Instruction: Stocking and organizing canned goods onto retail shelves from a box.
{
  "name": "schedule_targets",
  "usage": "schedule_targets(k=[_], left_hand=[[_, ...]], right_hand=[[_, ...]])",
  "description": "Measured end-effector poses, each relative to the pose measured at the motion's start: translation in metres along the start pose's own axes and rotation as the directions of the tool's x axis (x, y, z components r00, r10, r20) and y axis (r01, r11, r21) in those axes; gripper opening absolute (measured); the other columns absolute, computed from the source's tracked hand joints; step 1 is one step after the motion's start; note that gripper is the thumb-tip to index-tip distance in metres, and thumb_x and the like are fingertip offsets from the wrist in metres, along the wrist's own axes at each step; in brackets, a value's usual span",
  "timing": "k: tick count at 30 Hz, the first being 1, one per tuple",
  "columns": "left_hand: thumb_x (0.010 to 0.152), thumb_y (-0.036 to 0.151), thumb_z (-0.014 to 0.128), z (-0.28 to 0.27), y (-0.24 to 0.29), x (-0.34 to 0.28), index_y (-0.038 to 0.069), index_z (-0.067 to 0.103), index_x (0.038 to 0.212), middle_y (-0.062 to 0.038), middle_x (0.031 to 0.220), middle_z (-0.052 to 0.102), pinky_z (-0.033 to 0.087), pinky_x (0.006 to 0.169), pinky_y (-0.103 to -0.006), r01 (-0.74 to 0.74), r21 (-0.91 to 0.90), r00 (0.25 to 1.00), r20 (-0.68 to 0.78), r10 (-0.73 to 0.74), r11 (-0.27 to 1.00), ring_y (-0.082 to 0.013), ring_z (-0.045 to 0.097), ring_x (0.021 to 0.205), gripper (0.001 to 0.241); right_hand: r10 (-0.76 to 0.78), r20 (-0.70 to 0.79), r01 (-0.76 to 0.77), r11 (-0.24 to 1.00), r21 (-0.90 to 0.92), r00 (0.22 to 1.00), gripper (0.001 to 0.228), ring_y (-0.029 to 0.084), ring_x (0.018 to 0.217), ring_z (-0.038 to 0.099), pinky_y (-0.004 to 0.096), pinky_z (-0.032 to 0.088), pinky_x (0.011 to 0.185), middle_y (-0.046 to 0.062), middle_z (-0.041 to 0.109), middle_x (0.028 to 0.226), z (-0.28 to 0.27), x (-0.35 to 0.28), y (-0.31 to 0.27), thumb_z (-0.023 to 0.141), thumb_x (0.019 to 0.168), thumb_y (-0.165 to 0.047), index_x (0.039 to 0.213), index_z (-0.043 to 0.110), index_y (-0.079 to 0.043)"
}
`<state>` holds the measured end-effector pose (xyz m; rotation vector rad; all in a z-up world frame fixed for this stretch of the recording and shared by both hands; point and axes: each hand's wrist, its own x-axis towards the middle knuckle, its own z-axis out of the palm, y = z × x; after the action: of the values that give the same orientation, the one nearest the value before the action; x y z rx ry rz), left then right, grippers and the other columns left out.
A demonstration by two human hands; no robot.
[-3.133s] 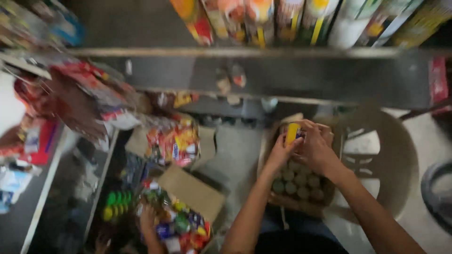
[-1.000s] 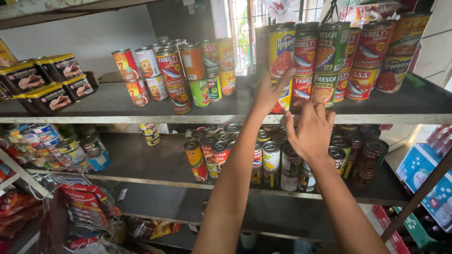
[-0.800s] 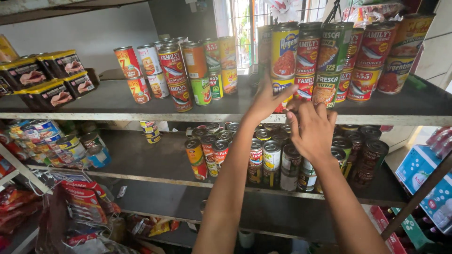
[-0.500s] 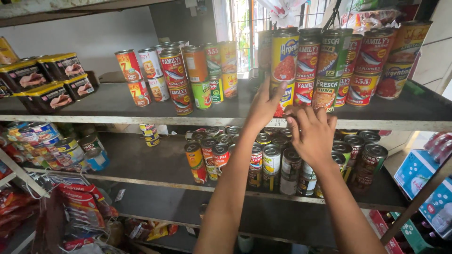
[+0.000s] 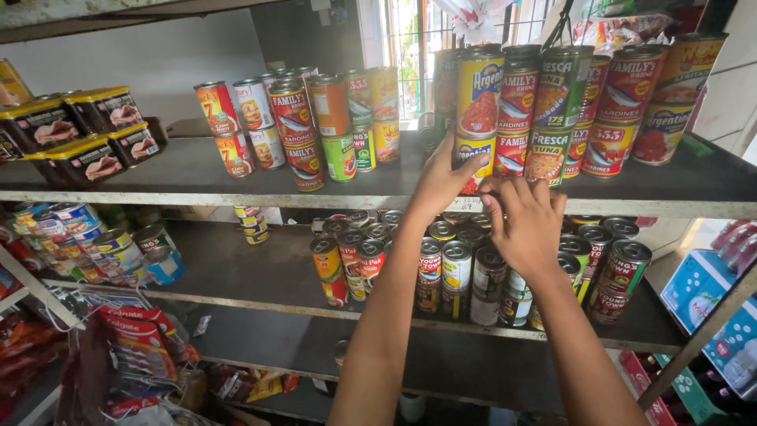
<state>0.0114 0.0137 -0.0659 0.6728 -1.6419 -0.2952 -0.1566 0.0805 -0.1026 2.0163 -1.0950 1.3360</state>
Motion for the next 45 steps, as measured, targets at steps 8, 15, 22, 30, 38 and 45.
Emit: schedule_targets(k=[8,15,22,30,38,45], left_hand=[[0.089,0.036,0.078,0.006,-0.013,0.008,0.001,0.05,0.142,-0.021,0.127,0.07,0.053,0.1,-0.042,0.025,0.106,0.997,-0.078,-0.016,0.994,-0.0329,0.069,0.119,0.07],[0.081,0.046,0.08,0.014,-0.043,0.024,-0.001,0.057,0.133,-0.025,0.117,0.073,0.054,0.095,-0.0462,0.125,0.263,0.991,-0.081,-0.107,0.957,-0.0398,0.071,0.113,0.073],[0.075,0.052,0.085,0.017,-0.061,0.033,-0.003,0.061,0.123,-0.035,0.123,0.06,0.05,0.098,-0.0512,0.188,0.432,0.982,-0.113,-0.154,0.882,-0.0492,0.061,0.115,0.077],[0.084,0.05,0.078,0.02,-0.026,0.02,-0.004,0.025,0.157,-0.038,0.151,0.04,0.044,0.11,-0.051,0.016,0.395,0.976,-0.207,0.071,0.919,-0.0527,0.044,0.139,0.106],[0.097,0.04,0.066,0.025,-0.019,0.02,0.0,0.021,0.161,-0.03,0.161,0.034,0.042,0.113,-0.0509,0.036,0.508,0.981,-0.182,0.066,0.861,-0.0484,0.039,0.146,0.088],[0.096,0.04,0.066,0.025,-0.024,0.022,0.0,0.019,0.161,-0.029,0.163,0.031,0.043,0.112,-0.0505,0.02,0.51,0.983,-0.169,0.077,0.86,-0.0491,0.04,0.144,0.089]], right_hand=[[-0.008,0.002,0.008,0.999,0.045,1.0,0.021,0.028,0.099,0.054,0.044,0.035,0.086,0.002,0.065,0.106,-0.003,0.0,0.001,0.061,0.104,-0.032,0.119,0.075,-0.024],[0.012,0.055,-0.013,1.0,0.025,0.998,0.027,0.026,0.096,0.053,0.044,0.035,0.084,0.003,0.064,0.101,-0.004,0.002,0.003,0.061,0.103,-0.033,0.125,0.076,-0.029],[0.009,0.072,-0.01,1.0,0.015,0.997,0.027,0.028,0.1,0.052,0.044,0.035,0.086,0.005,0.061,0.102,-0.002,0.001,0.007,0.06,0.104,-0.034,0.125,0.076,-0.029],[-0.014,0.122,0.01,0.999,0.033,0.992,0.025,0.029,0.102,0.053,0.045,0.035,0.085,0.006,0.062,0.105,-0.009,0.0,0.009,0.061,0.102,-0.035,0.12,0.075,-0.024],[-0.038,0.08,0.038,0.999,-0.003,0.996,0.026,0.029,0.103,0.052,0.045,0.037,0.086,0.007,0.062,0.107,-0.003,-0.002,0.012,0.061,0.102,-0.035,0.119,0.075,-0.022],[-0.038,0.102,0.039,0.999,-0.015,0.994,0.024,0.031,0.106,0.052,0.046,0.037,0.085,0.008,0.062,0.108,-0.002,-0.003,0.015,0.061,0.101,-0.034,0.114,0.075,-0.019]])
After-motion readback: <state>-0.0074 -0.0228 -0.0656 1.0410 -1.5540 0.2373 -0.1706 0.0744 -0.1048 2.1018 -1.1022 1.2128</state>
